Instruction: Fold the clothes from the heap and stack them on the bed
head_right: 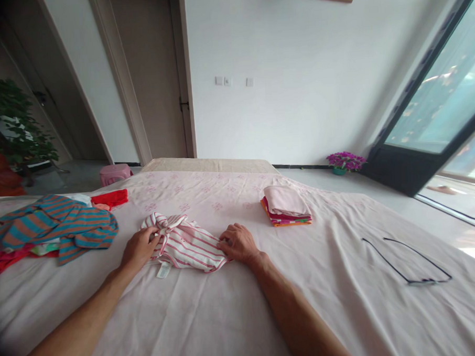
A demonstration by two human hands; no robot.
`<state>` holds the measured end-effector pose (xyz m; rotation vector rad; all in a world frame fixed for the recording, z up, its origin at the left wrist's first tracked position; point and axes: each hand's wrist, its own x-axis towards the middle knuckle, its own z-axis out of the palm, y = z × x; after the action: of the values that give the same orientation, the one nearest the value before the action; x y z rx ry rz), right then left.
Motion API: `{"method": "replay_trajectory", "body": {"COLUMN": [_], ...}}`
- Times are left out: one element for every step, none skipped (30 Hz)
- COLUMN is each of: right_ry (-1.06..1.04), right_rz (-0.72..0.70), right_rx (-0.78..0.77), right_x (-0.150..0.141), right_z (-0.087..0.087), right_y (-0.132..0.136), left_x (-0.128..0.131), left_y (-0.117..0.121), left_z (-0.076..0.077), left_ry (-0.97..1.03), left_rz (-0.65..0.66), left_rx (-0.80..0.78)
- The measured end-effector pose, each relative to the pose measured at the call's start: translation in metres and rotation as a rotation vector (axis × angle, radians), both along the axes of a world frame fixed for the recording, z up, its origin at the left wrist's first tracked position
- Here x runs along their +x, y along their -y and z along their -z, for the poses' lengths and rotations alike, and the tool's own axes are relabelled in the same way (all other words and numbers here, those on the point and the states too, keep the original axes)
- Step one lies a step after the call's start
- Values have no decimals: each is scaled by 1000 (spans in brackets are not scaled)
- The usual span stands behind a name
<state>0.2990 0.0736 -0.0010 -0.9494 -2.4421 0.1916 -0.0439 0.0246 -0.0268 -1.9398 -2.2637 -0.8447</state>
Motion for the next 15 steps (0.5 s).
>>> {"method": "replay_trajectory", "body": {"right_ry": [7, 6, -4, -22, -49, -80, -112, -145, -174, -196, -212, -220, -220, -213, -197], "right_rz": [3, 8, 12, 17, 24, 33, 43, 56, 67, 76, 83, 86, 87, 86, 84], "right_rx": [-5, -10, -17, -27, -40, -56, -77, -105, -138, -172, -204, -229, -242, -242, -233], "right_x": [-2, -3, -4, -5, -5, -4, -3, -1, 0, 2, 3, 4, 5, 5, 4], "right_z": [0, 0, -1, -1, -1, 0, 0, 0, 1, 2, 2, 2, 2, 2, 2], "right_y": [1, 2, 3, 3, 4, 4, 4, 3, 3, 2, 1, 1, 0, 1, 1], "left_x": [2, 4, 5, 7, 7, 7, 7, 7, 6, 4, 3, 2, 1, 0, 0], "left_y": [1, 3, 4, 5, 6, 7, 8, 8, 8, 7, 6, 5, 4, 3, 2], "left_z": [-2, -5, -7, -9, -10, -12, -13, -14, -15, -16, -16, -17, -17, -16, -16], "left_ry": [46, 110, 192, 288, 392, 499, 605, 719, 836, 946, 1044, 1124, 1186, 1230, 1265], "left_rz": [-16, -39, -63, -87, -106, -118, -124, -132, -146, -169, -198, -230, -257, -275, -282], "left_rx": [6, 15, 31, 57, 98, 151, 213, 283, 350, 407, 450, 477, 490, 489, 479]}}
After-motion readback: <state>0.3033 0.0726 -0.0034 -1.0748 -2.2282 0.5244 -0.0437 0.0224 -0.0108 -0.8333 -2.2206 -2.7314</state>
